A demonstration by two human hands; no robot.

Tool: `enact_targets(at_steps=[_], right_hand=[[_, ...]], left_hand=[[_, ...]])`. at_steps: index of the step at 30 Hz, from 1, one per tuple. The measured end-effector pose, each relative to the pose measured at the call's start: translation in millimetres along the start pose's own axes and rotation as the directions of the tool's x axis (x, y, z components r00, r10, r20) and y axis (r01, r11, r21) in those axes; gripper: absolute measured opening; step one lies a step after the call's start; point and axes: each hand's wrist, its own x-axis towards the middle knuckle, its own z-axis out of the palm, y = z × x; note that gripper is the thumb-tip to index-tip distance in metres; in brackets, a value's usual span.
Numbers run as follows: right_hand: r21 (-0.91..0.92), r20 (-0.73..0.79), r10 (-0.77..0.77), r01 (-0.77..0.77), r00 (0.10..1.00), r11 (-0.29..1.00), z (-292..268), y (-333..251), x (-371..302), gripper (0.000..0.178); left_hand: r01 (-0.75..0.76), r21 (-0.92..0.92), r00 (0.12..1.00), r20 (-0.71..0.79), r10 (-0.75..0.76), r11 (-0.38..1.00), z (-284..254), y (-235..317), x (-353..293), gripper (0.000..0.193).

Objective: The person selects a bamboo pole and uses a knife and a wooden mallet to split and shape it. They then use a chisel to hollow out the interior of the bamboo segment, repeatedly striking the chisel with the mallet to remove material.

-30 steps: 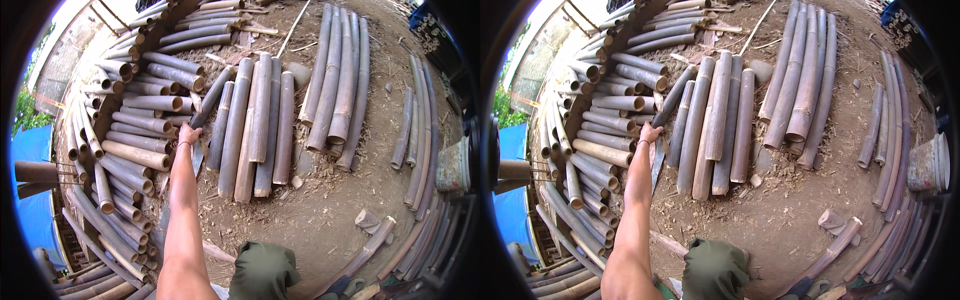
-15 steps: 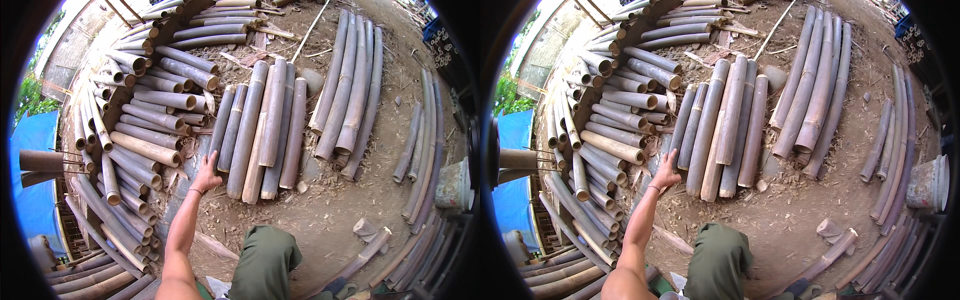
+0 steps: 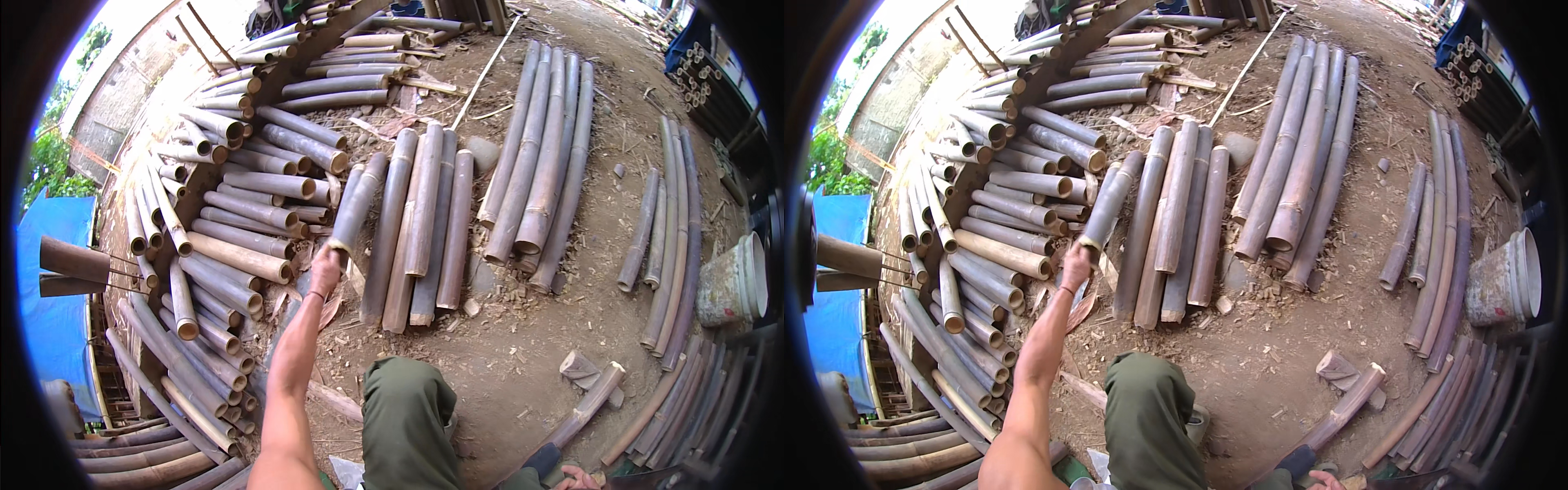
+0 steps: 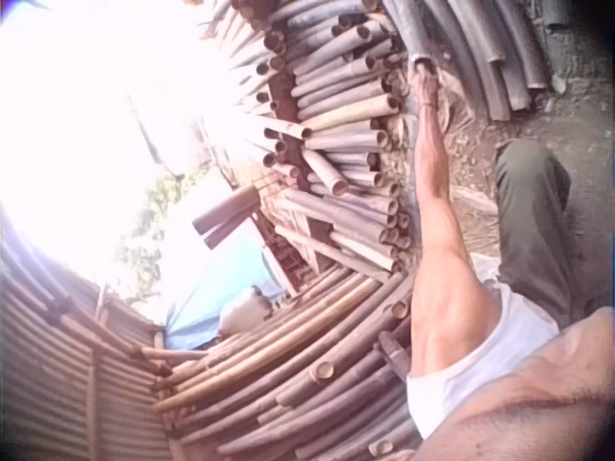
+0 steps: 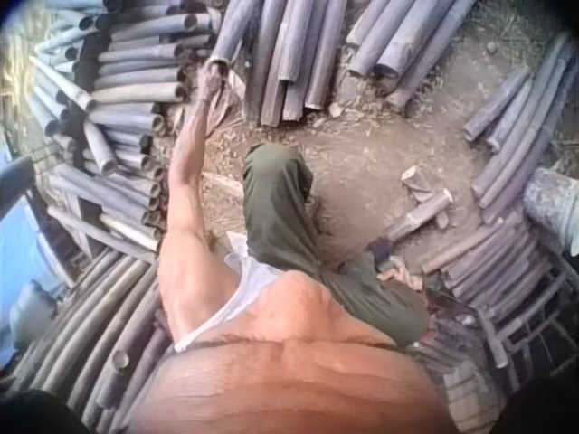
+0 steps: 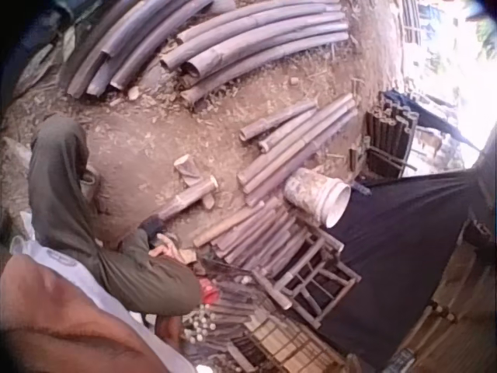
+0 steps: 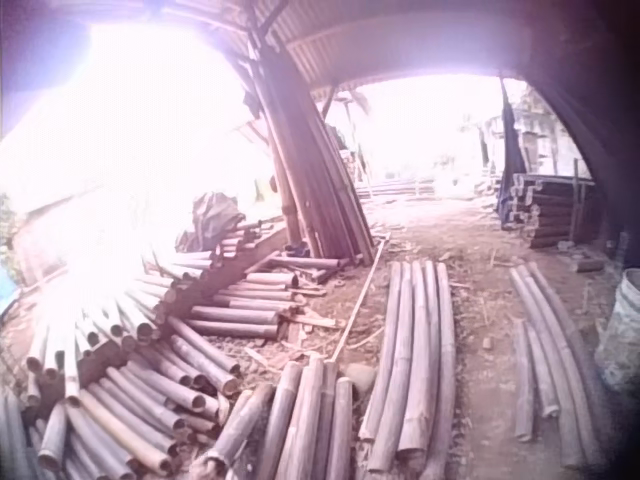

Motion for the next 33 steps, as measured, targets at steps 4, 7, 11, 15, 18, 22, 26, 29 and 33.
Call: enact_targets(at_steps=[4, 7, 11, 15, 18, 22, 26, 29, 33], right_hand=[[-0.086, 0.219, 0.038, -0.02, 0.975, 0.996, -16.1, -12.9, -4.2, 0.061], [-0.426, -0.042, -0.101, 0.074, 0.994, 0.902, 26.1, -67.3, 9.1, 0.05], [-0.522, 0.026, -0.315, 0.281, 0.949, 0.805, 51.2, -137.7, 77.1, 0.073], [-0.188, 0.072, -0.521, 0.524, 0.851, 0.83, 91.3, -176.3, 151.7, 0.082], [-0.026, -0.019, -0.587, 0.586, 0.81, 0.81, 83.8, -184.9, 173.2, 0.078], [-0.14, -0.314, -0.503, 0.484, 0.805, 0.864, -1.7, -147.5, 190.6, 0.058], [0.22, -0.275, -0.298, 0.361, 0.914, 0.906, -44.7, -112.7, 179.9, 0.043], [0.218, -0.225, -0.284, 0.332, 0.932, 0.918, -72.3, -86.5, 162.6, 0.046], [0.235, -0.124, -0.317, 0.338, 0.94, 0.911, -82.4, -57.4, 144.4, 0.05]], left_hand=[[0.24, -0.656, 0.952, 0.015, -0.306, 0.715, -14.2, 99.5, 11.4, 0.028], [0.16, -0.653, 0.98, 0.014, -0.2, 0.74, -38.2, 204.0, -52.2, 0.03], [-0.303, -0.3, 0.946, 0.018, 0.323, 0.904, -34.6, 262.3, -141.3, 0.035], [0.147, -0.571, 0.912, 0.393, 0.112, 0.808, 48.1, 349.7, -253.2, 0.036], [0.166, -0.534, 0.806, 0.558, 0.198, 0.829, 121.0, 370.4, -322.0, 0.043], [-0.515, -0.307, 0.663, 0.449, 0.599, 0.8, 216.4, 313.8, -378.9, 0.069], [0.327, -0.306, 0.541, 0.836, 0.089, 0.894, 223.4, 276.8, -394.7, 0.083], [0.637, -0.205, 0.397, 0.913, -0.089, 0.743, 224.6, 256.5, -389.4, 0.073], [0.729, -0.365, 0.476, 0.878, -0.045, 0.579, 233.8, 278.8, -367.4, 0.069]])
